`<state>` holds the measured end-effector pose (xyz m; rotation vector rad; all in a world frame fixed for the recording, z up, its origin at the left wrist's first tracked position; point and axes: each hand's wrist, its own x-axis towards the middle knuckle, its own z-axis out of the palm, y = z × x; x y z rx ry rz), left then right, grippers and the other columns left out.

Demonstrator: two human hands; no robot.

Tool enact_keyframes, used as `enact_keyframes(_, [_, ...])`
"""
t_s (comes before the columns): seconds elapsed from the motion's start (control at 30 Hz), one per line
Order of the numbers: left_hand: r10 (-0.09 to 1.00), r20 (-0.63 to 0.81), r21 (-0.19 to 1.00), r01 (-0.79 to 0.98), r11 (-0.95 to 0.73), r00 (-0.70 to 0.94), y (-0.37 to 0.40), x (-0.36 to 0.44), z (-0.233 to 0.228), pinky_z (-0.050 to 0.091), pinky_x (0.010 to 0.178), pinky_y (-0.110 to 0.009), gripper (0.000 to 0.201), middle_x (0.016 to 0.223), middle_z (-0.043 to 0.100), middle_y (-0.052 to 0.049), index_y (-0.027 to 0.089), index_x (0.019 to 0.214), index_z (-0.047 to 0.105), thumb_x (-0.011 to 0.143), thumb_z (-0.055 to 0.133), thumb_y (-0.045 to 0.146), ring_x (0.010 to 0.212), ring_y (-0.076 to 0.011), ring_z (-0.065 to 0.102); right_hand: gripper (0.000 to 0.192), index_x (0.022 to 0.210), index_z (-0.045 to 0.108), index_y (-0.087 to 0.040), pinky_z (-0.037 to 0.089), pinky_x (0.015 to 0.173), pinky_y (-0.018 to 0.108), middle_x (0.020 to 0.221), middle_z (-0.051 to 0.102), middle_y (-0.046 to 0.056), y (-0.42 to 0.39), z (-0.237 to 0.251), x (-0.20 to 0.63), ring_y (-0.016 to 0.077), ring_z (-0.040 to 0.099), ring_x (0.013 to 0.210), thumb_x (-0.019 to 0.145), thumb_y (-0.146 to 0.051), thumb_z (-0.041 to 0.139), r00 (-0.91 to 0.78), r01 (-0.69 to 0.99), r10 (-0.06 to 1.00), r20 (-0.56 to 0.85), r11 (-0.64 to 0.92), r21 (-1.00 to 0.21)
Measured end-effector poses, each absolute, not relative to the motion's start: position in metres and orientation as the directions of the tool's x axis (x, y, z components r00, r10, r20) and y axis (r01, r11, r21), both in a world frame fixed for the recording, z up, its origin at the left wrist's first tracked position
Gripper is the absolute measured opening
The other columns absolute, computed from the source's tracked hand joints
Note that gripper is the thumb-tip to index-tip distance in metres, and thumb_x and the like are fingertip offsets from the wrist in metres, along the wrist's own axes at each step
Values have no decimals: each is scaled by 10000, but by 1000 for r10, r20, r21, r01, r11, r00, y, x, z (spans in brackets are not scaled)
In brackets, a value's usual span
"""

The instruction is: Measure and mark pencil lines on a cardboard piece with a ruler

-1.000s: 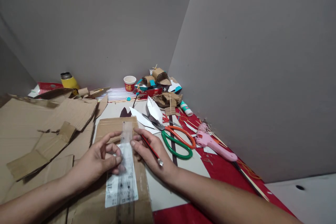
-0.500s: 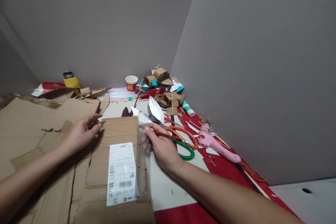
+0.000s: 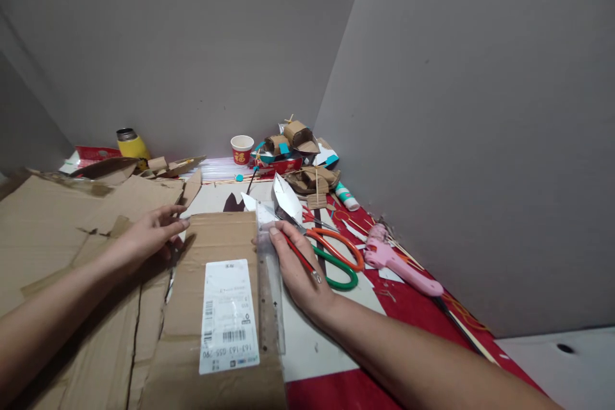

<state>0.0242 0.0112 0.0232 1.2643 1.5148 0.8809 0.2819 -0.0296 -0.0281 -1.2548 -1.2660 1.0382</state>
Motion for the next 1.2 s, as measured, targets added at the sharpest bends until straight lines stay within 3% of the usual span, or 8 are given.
enact_keyframes(0.13, [967,-255,963,94,254,-1,15,21,23,338,378,-157,441,652,590,23,145,1102,574,695,728,215,479,-79,519,283,1011,645,-223,481,885,370,887,742,41,-30,-29,281,228,676,896,916,-471,546,63,83,993,98,93,-992])
enact_keyframes(0.23, [959,-276,960,-38,278,62,17,20,21,243,352,-130,245,517,475,84,166,852,585,677,744,231,387,-33,386,246,975,633,-228,501,850,357,832,742,23,-26,-34,279,208,689,832,902,-456,579,82,-68,995,60,66,-996])
enact_keyframes(0.33, [934,-313,941,-77,330,170,12,25,19,358,375,-165,242,472,510,52,165,685,583,645,793,280,407,-74,480,235,961,625,-228,520,793,330,795,739,12,-25,-37,278,190,695,779,885,-449,611,81,-181,996,25,39,-983])
enact_keyframes(0.43, [918,-320,932,-94,349,235,4,30,18,553,605,-274,268,687,712,-47,161,794,660,636,816,309,618,-170,668,258,958,626,-222,528,751,314,785,738,19,-26,-35,278,189,697,764,860,-460,639,87,-215,996,11,30,-976])
enact_keyframes(0.63, [917,-293,933,-126,336,271,1,28,14,568,752,-338,410,934,769,-96,164,965,692,623,840,333,778,-230,720,283,953,642,-221,536,785,335,828,742,26,-25,-33,278,204,699,805,804,-457,692,106,-248,994,-16,11,-969])
enact_keyframes(0.87, [980,-193,963,-183,199,47,7,22,15,548,702,-280,309,835,775,-59,174,798,699,683,775,450,769,-214,720,333,1016,648,-234,544,676,311,868,742,42,-22,-37,283,214,688,794,788,-470,703,155,-221,987,-46,-11,-975])
enact_keyframes(1.1, [991,-112,977,-189,98,-69,5,19,26,559,713,-337,359,767,768,-47,165,857,724,654,776,456,753,-249,721,406,1050,641,-195,492,538,276,777,727,42,-16,-35,282,180,650,629,750,-455,728,112,-213,992,-50,-25,-977])
enact_keyframes(1.2, [993,-81,979,-195,63,-90,2,20,29,558,717,-335,374,790,770,-45,167,865,723,650,777,468,757,-247,720,413,1046,659,-195,516,600,325,832,737,64,-13,-26,286,230,676,722,747,-474,712,178,-42,984,31,39,-998])
